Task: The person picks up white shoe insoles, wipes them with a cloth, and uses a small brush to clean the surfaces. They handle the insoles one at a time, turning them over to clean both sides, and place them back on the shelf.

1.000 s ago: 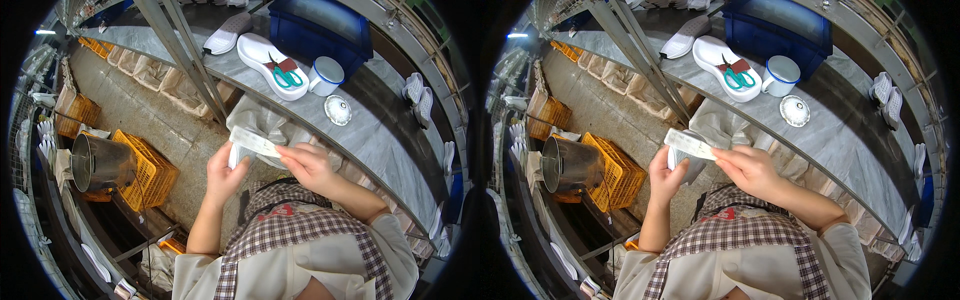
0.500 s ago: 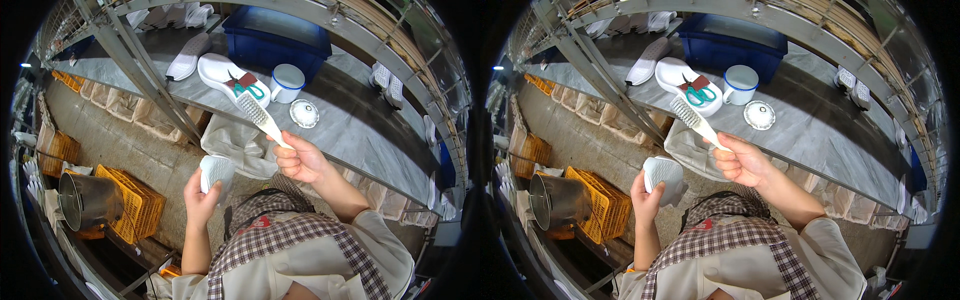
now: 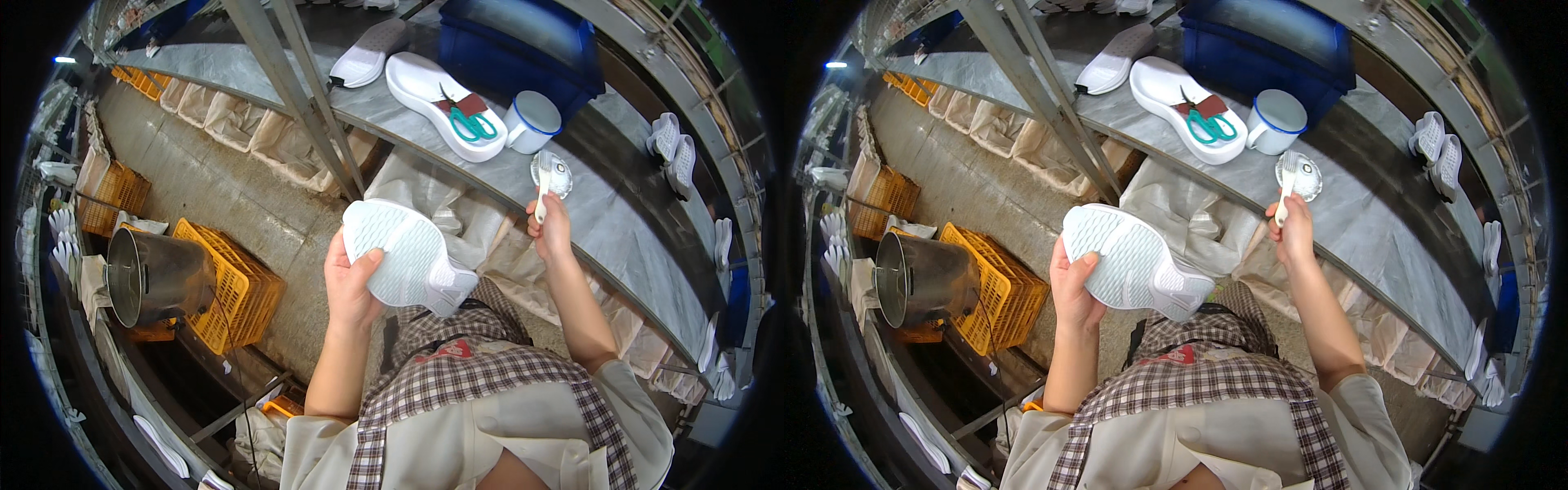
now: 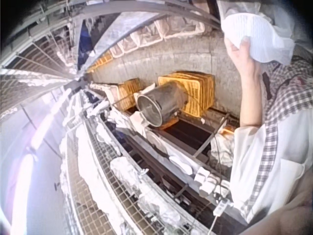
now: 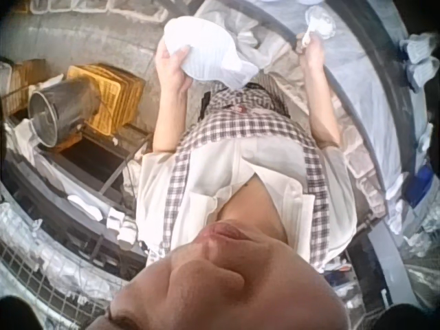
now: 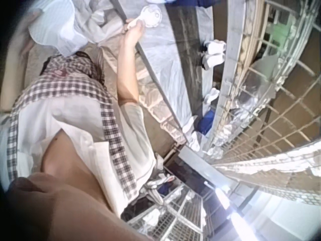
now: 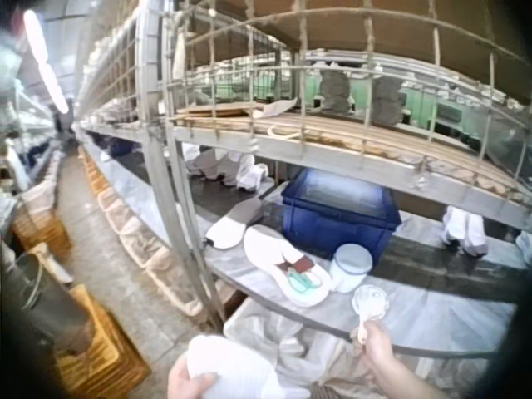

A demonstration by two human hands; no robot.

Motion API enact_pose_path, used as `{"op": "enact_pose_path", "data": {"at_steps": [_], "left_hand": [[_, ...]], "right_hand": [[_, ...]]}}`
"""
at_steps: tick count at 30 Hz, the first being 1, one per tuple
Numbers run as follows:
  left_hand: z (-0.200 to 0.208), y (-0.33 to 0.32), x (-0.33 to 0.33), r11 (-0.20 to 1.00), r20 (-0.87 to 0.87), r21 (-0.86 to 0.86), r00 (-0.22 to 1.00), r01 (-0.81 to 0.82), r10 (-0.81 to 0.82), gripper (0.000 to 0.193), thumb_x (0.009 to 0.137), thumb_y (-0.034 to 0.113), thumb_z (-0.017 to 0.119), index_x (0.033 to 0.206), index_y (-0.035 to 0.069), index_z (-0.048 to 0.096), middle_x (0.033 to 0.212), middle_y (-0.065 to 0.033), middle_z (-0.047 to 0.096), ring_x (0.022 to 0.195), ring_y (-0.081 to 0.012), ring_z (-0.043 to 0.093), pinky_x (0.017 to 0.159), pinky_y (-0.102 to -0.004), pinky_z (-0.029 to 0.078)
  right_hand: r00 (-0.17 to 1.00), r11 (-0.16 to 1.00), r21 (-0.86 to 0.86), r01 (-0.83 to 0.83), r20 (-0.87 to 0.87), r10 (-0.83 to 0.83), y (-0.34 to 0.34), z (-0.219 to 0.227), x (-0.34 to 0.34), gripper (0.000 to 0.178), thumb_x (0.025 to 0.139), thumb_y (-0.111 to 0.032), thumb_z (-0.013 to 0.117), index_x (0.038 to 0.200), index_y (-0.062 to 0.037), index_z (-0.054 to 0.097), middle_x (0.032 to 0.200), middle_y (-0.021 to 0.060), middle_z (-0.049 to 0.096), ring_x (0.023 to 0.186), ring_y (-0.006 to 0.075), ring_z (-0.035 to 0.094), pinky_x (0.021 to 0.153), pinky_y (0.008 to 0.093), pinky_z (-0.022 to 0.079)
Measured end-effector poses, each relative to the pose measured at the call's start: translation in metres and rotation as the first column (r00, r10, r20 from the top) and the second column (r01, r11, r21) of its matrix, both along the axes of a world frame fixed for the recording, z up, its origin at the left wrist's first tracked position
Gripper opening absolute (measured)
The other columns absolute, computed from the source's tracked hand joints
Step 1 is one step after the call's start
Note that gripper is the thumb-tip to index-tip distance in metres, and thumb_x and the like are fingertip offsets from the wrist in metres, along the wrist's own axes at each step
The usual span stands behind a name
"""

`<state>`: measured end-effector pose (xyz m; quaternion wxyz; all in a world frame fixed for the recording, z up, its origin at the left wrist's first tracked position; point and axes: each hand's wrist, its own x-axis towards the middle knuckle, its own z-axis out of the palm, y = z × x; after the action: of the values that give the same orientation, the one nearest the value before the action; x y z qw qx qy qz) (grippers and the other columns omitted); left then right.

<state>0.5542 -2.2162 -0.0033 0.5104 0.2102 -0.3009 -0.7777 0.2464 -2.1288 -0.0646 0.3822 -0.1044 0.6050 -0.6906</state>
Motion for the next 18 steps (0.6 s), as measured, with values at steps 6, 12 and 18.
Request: {"op": "enact_pose_path", "data": {"at_steps": [6,12,18], "left_hand": [[-0.005,-0.013,0.012,0.992,-0.039,0.122,0.999,0.021,-0.016,0.050,0.078,0.006,0.065,0.122,-0.002,0.044,0.110,-0.0145,0.059,0.099,-0.0241,0.061,0.086,-0.0364,0.051],[-0.031,-0.030,0.013,0.940,-0.016,0.338,0.999,0.048,-0.045,0.048,0.085,0.021,0.053,0.126,-0.001,0.043,0.120,-0.0184,0.055,0.111,-0.0318,0.055,0.092,-0.0446,0.047],[-0.033,-0.025,0.012,0.851,-0.171,0.508,0.984,0.131,-0.049,0.051,0.086,0.025,0.050,0.128,-0.003,0.043,0.128,-0.0185,0.051,0.116,-0.0329,0.051,0.101,-0.0459,0.039]], "right_hand": [[0.993,0.999,0.031,-0.044,0.114,0.040,-0.024,0.009,-0.009,0.049,0.093,-0.013,0.048,0.135,-0.0023,0.026,0.091,0.0110,0.058,0.066,0.0157,0.055,0.051,0.0249,0.045],[0.998,1.000,0.027,0.016,0.052,-0.017,-0.004,0.015,-0.001,0.060,0.088,-0.003,0.053,0.139,-0.0017,0.022,0.121,0.0159,0.046,0.102,0.0258,0.057,0.081,0.0310,0.050],[0.983,0.993,0.114,-0.039,-0.177,0.059,0.038,0.031,0.022,0.034,0.089,-0.010,0.055,0.121,-0.0030,0.048,0.117,0.0082,0.055,0.096,0.0159,0.057,0.079,0.0266,0.044]]}}
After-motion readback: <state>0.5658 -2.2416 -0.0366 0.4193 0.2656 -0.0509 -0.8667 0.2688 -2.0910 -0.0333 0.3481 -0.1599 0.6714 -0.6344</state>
